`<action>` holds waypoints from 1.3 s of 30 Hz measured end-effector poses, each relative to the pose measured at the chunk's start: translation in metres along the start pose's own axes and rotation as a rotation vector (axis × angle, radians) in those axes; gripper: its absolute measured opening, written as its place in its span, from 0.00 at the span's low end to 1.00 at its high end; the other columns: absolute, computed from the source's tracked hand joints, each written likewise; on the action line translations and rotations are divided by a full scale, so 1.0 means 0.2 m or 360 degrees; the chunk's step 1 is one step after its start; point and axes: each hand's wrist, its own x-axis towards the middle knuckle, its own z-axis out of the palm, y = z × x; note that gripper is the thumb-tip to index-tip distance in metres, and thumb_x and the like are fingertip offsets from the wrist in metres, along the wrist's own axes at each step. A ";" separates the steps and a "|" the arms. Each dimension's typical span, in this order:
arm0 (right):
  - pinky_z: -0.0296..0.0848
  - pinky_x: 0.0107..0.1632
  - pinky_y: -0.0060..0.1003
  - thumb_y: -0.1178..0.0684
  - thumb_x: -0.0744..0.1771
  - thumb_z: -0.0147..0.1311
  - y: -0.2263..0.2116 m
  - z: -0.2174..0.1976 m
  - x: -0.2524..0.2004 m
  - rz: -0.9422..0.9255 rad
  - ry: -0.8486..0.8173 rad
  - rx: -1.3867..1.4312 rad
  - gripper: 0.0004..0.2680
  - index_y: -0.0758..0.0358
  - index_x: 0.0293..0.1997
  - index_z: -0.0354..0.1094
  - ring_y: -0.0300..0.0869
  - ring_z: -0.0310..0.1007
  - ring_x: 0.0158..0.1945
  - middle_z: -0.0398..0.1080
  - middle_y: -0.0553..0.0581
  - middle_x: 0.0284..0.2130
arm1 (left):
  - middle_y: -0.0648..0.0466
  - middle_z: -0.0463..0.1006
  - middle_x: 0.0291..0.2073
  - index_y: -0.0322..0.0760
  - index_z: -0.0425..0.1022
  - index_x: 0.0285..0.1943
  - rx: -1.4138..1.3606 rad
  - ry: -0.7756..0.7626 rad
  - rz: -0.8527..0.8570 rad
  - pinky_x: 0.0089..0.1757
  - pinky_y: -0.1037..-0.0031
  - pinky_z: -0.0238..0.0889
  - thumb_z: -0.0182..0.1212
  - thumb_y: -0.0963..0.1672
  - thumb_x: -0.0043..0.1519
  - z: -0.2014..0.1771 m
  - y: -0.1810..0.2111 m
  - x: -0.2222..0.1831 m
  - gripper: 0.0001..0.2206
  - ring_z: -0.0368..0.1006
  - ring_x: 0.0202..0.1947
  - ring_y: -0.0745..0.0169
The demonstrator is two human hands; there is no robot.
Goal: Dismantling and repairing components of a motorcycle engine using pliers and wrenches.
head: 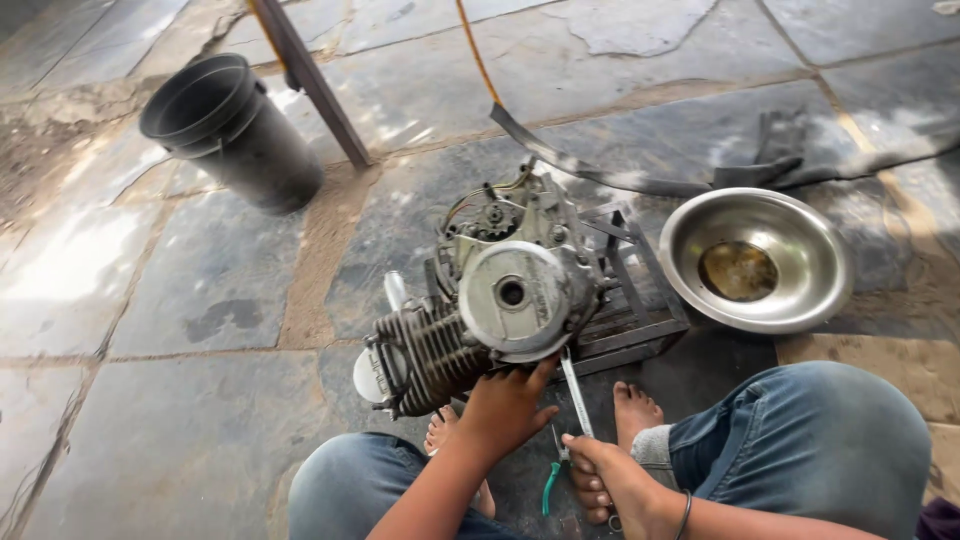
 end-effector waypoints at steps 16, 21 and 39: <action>0.50 0.17 0.36 0.43 0.70 0.45 0.01 -0.02 0.05 0.0027 0.0076 0.0025 0.18 0.52 0.17 0.50 0.38 0.46 0.11 0.48 0.46 0.09 | 0.33 0.73 0.49 0.45 0.39 0.82 0.0000 -0.0027 0.0002 0.42 0.51 0.69 0.65 0.56 0.58 0.13 -0.01 0.00 0.47 0.75 0.43 0.35; 0.59 0.19 0.39 0.44 0.69 0.41 0.09 -0.25 0.25 0.0063 -0.0255 0.0188 0.16 0.54 0.18 0.57 0.40 0.54 0.12 0.53 0.47 0.10 | 0.33 0.74 0.50 0.41 0.36 0.82 0.0127 -0.0114 0.0004 0.44 0.52 0.68 0.65 0.57 0.58 0.16 0.00 0.03 0.49 0.76 0.45 0.37; 0.47 0.17 0.38 0.46 0.67 0.50 0.03 0.18 0.01 -0.0214 0.0323 -0.0066 0.16 0.51 0.17 0.51 0.40 0.45 0.10 0.49 0.47 0.09 | 0.35 0.77 0.47 0.37 0.42 0.81 0.0343 0.0158 0.0097 0.47 0.53 0.66 0.64 0.58 0.56 0.26 -0.03 0.02 0.48 0.77 0.41 0.39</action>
